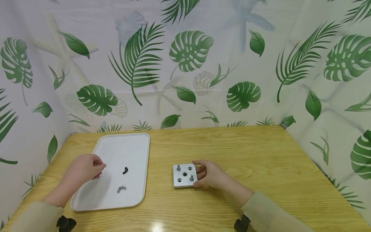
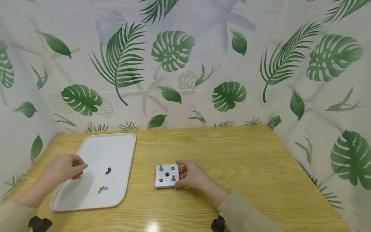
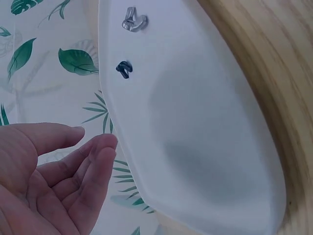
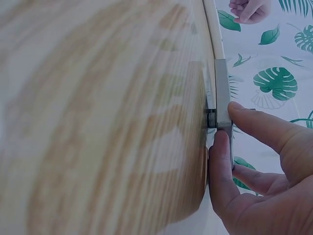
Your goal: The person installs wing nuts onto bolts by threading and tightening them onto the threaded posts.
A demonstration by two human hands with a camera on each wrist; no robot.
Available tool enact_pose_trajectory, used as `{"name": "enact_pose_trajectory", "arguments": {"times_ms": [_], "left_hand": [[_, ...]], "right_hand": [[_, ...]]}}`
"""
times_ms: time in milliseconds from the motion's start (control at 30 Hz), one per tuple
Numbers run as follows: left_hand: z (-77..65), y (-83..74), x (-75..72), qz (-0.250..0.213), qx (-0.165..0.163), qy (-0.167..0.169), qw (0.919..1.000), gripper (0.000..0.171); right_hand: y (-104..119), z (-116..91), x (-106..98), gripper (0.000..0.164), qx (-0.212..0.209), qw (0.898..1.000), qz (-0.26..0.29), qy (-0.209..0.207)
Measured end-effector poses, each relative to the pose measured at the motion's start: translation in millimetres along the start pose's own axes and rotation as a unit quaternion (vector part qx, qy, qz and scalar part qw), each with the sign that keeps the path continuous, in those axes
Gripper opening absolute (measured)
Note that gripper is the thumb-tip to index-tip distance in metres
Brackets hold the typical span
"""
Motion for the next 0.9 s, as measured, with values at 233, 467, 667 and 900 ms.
{"name": "enact_pose_trajectory", "arguments": {"times_ms": [233, 467, 667, 900], "left_hand": [[9.7, -17.2, 10.1, -0.031, -0.006, 0.014, 0.9994, 0.021], [18.0, -24.0, 20.0, -0.085, -0.027, 0.033, 0.9954, 0.026], [22.4, -31.5, 27.2, -0.058, -0.012, 0.022, 0.9980, 0.023], [24.5, -38.7, 36.7, -0.025, -0.003, 0.008, 0.9996, 0.023]], "right_hand": [[-1.8, -0.5, 0.4, 0.084, 0.000, 1.000, 0.007, 0.004], [-0.4, 0.4, 0.9, 0.084, 0.003, 1.000, 0.017, 0.007], [-0.5, 0.4, -0.3, 0.085, 0.005, 1.000, 0.013, 0.007], [-1.3, -0.4, -0.4, 0.084, 0.002, 1.000, 0.010, 0.010]]}}
Point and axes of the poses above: each hand's wrist, its own z-axis towards the middle knuckle, its own x-axis out of the palm, y = z × x, the point moved 6 cm from there along z, towards the middle knuckle, and after that the axes turned 14 degrees about z, right-handed, at the moved point
